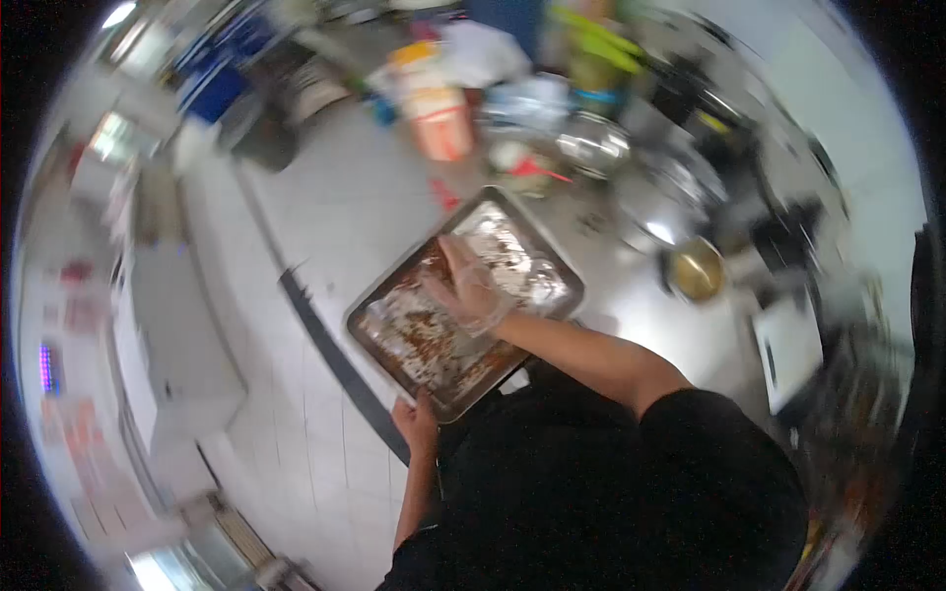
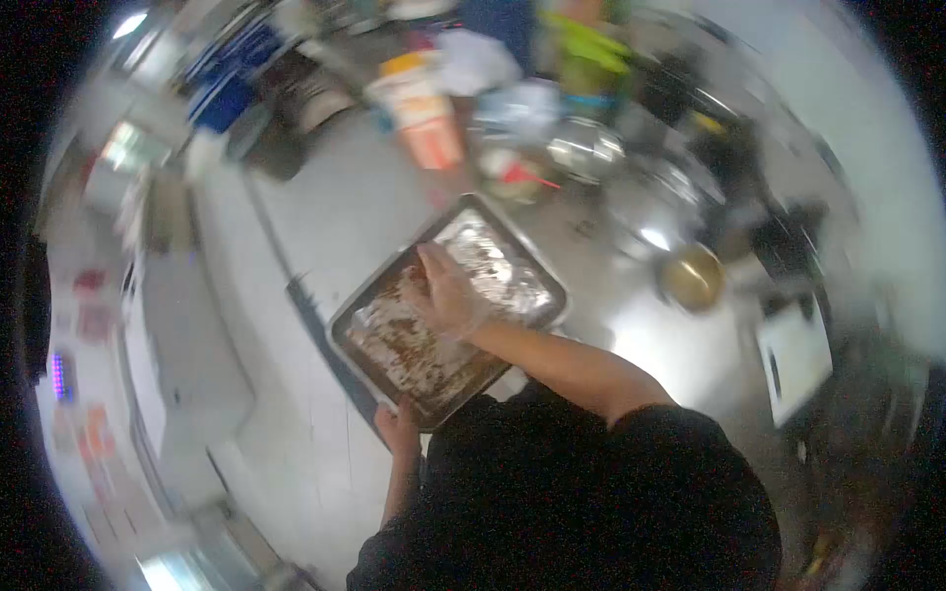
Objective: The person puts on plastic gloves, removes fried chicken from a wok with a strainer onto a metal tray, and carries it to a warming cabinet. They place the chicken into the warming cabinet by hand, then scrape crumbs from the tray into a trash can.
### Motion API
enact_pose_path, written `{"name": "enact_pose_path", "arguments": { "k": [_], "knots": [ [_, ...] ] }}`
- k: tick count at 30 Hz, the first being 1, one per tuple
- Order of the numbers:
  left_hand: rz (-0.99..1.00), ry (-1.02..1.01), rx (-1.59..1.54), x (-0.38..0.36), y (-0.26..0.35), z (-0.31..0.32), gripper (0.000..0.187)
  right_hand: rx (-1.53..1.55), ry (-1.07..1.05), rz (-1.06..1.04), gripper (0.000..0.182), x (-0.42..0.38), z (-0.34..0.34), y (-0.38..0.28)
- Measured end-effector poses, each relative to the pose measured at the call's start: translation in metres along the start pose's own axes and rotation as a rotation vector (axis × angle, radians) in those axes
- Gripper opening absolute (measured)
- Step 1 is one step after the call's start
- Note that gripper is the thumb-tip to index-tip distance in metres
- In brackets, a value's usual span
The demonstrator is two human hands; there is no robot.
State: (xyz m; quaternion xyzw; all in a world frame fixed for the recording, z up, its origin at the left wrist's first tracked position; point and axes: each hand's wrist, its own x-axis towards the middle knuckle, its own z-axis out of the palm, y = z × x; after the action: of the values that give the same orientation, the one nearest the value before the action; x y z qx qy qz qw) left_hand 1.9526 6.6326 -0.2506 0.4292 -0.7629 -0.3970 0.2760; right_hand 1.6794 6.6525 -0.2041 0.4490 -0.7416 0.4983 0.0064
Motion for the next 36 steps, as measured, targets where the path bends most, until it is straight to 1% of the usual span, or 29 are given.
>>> {"name": "enact_pose_path", "arguments": {
  "k": [1,2,5,6,8,9,10,11,12,13,14,15,16,17,18,20,21,22,23,25,26,27,28,29,30,31,33,34,36],
  "knots": [
    [-0.128,-0.017,-0.241,0.022,-0.011,-0.009,0.016,0.045,-0.097,-0.038,0.07,0.018,0.039,-0.007],
    [-0.217,0.015,-0.287,0.053,-0.01,-0.024,0.014,0.013,-0.171,-0.08,0.067,0.046,0.068,-0.021],
    [-0.386,0.127,-0.391,0.139,-0.044,-0.044,0.012,0.226,-0.51,-0.183,0.067,0.106,0.173,-0.032],
    [-0.428,0.155,-0.412,0.171,-0.056,-0.052,0.012,0.306,-0.649,-0.185,0.067,0.126,0.205,-0.039],
    [-0.414,0.178,-0.416,0.24,-0.069,-0.067,0.011,0.269,-0.719,-0.285,0.068,0.175,0.257,-0.027],
    [-0.396,0.202,-0.41,0.25,-0.079,-0.055,0.011,0.262,-0.746,-0.35,0.068,0.176,0.267,0.0],
    [-0.33,0.252,-0.393,0.289,-0.082,-0.057,0.011,0.064,-0.624,-0.388,0.07,0.213,0.282,0.015],
    [-0.361,0.243,-0.382,0.318,-0.083,-0.068,0.012,-0.054,-0.48,-0.305,0.073,0.245,0.294,0.028],
    [-0.385,0.241,-0.373,0.352,-0.094,-0.069,0.012,-0.164,-0.328,-0.233,0.075,0.279,0.319,0.05],
    [-0.413,0.22,-0.364,0.381,-0.101,-0.073,0.013,-0.277,-0.329,-0.179,0.077,0.312,0.343,0.061],
    [-0.538,0.215,-0.516,0.407,-0.119,-0.071,0.014,-0.397,-0.319,-0.106,0.078,0.341,0.367,0.071],
    [-0.499,0.242,-0.478,0.436,-0.128,-0.075,0.015,-0.522,-0.29,-0.028,0.08,0.371,0.391,0.074],
    [-0.455,0.258,-0.447,0.425,-0.122,-0.073,0.015,-0.465,-0.308,-0.065,0.081,0.355,0.394,0.069],
    [-0.412,0.272,-0.411,0.475,-0.122,-0.09,0.016,-0.405,-0.328,-0.097,0.083,0.383,0.438,0.058],
    [-0.447,0.235,-0.312,0.51,-0.118,-0.099,0.017,-0.339,-0.349,-0.124,0.084,0.4,0.471,0.055],
    [-0.384,0.274,-0.337,0.581,-0.154,-0.095,0.017,-0.211,-0.452,-0.209,0.085,0.447,0.532,0.045],
    [-0.36,0.299,-0.343,0.614,-0.177,-0.095,0.017,-0.058,-0.543,-0.244,0.083,0.467,0.564,0.038],
    [-0.394,0.306,-0.464,0.648,-0.199,-0.097,0.016,0.1,-0.633,-0.281,0.081,0.489,0.594,0.027],
    [-0.406,0.318,-0.479,0.682,-0.207,-0.108,0.016,0.264,-0.725,-0.319,0.078,0.511,0.618,0.018],
    [-0.446,0.364,-0.502,0.747,-0.223,-0.137,0.015,0.284,-0.831,-0.327,0.069,0.581,0.658,0.014],
    [-0.446,0.426,-0.592,0.774,-0.25,-0.144,0.016,0.302,-0.887,-0.329,0.065,0.618,0.678,0.013],
    [-0.453,0.432,-0.525,0.807,-0.255,-0.165,0.016,0.289,-0.747,-0.333,0.057,0.657,0.695,0.017],
    [-0.463,0.438,-0.461,0.817,-0.258,-0.225,0.016,0.274,-0.611,-0.334,0.05,0.675,0.713,-0.013],
    [-0.492,0.442,-0.393,0.837,-0.267,-0.255,0.016,-0.007,-0.665,-0.318,0.042,0.717,0.721,-0.026],
    [-0.514,0.467,-0.442,0.84,-0.288,-0.268,0.016,-0.294,-0.695,-0.31,0.036,0.745,0.72,-0.04],
    [-0.546,0.498,-0.452,0.86,-0.298,-0.287,0.015,-0.292,-0.749,-0.254,0.031,0.761,0.754,-0.036],
    [-0.597,0.547,-0.485,0.926,-0.317,-0.321,0.015,-0.284,-0.862,-0.166,0.024,0.797,0.83,-0.039],
    [-0.597,0.581,-0.51,0.959,-0.328,-0.334,0.016,-0.272,-0.922,-0.137,0.022,0.817,0.862,-0.056],
    [-0.605,0.653,-0.564,1.015,-0.349,-0.356,0.018,-0.126,-0.89,-0.783,0.022,0.798,0.971,-0.03]
  ]
}}
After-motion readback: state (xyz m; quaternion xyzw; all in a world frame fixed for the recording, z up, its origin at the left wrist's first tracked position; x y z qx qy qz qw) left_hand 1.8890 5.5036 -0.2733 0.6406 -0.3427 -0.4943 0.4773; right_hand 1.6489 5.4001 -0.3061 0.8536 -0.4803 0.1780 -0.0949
